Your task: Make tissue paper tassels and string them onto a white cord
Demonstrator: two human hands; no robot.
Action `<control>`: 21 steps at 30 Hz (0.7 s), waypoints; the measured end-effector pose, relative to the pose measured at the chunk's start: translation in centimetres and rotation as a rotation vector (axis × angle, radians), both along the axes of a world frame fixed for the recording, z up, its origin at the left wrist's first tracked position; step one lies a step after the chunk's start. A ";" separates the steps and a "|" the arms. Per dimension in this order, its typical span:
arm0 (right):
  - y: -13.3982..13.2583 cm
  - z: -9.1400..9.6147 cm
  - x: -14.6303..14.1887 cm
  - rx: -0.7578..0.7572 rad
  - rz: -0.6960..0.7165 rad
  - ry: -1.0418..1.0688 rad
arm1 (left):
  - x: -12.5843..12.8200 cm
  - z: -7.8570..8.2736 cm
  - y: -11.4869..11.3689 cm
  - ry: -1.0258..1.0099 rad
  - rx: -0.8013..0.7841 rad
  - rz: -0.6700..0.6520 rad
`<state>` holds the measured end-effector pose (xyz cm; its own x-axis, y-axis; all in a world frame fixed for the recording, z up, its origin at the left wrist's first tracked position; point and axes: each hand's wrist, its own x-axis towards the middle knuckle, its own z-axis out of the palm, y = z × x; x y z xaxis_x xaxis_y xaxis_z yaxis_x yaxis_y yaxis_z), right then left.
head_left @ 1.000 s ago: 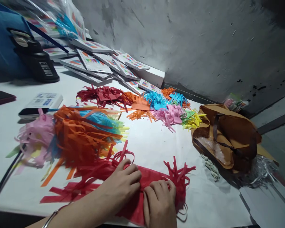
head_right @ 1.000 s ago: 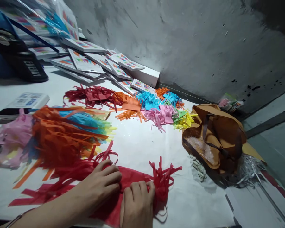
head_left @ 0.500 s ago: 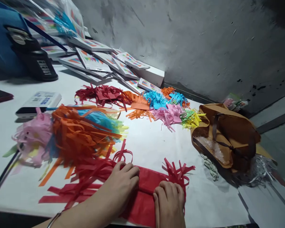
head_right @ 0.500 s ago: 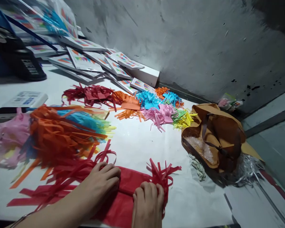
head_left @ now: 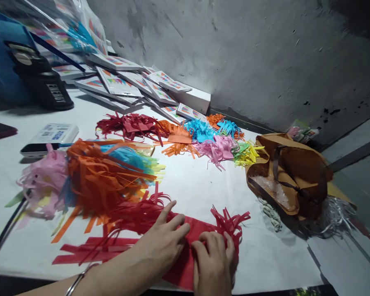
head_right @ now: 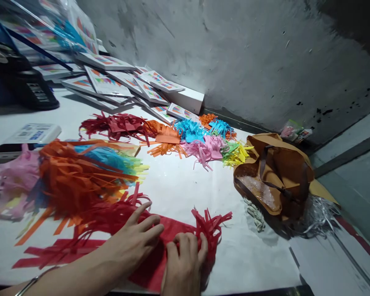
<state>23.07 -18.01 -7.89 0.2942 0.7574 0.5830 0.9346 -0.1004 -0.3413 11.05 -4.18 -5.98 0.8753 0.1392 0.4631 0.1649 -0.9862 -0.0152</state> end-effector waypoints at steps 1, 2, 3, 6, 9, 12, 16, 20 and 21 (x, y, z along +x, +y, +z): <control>0.1 0.0 -0.2 0.004 0.033 -0.021 | 0.2 0.1 0.1 0.016 -0.005 -0.004; 0.2 0.0 -0.3 0.001 0.054 -0.038 | 0.3 0.2 0.2 0.038 -0.026 -0.006; 0.3 0.0 -0.4 -0.004 0.061 -0.057 | 0.5 0.3 0.4 0.064 -0.060 0.000; 0.8 -0.1 -0.6 -0.042 0.057 -0.114 | 0.3 1.0 0.6 0.092 -0.176 0.026; 1.5 -0.1 -0.3 -0.055 0.048 -0.178 | -0.6 1.4 -0.1 0.038 -0.236 -0.081; 2.1 0.4 0.6 -0.011 0.042 -0.179 | -1.7 1.0 -1.5 0.088 -0.311 -0.205; 1.4 1.5 4.0 0.156 -0.060 -0.058 | -2.4 -0.3 -1.8 0.139 -0.348 -0.009; -3.6 2.1 10.5 0.394 -0.385 -0.102 | -2.7 -0.9 1.2 -0.028 -0.272 0.078; -5.7 2.2 12.4 0.426 -0.487 -0.118 | -2.8 -0.9 2.3 -0.079 -0.255 0.075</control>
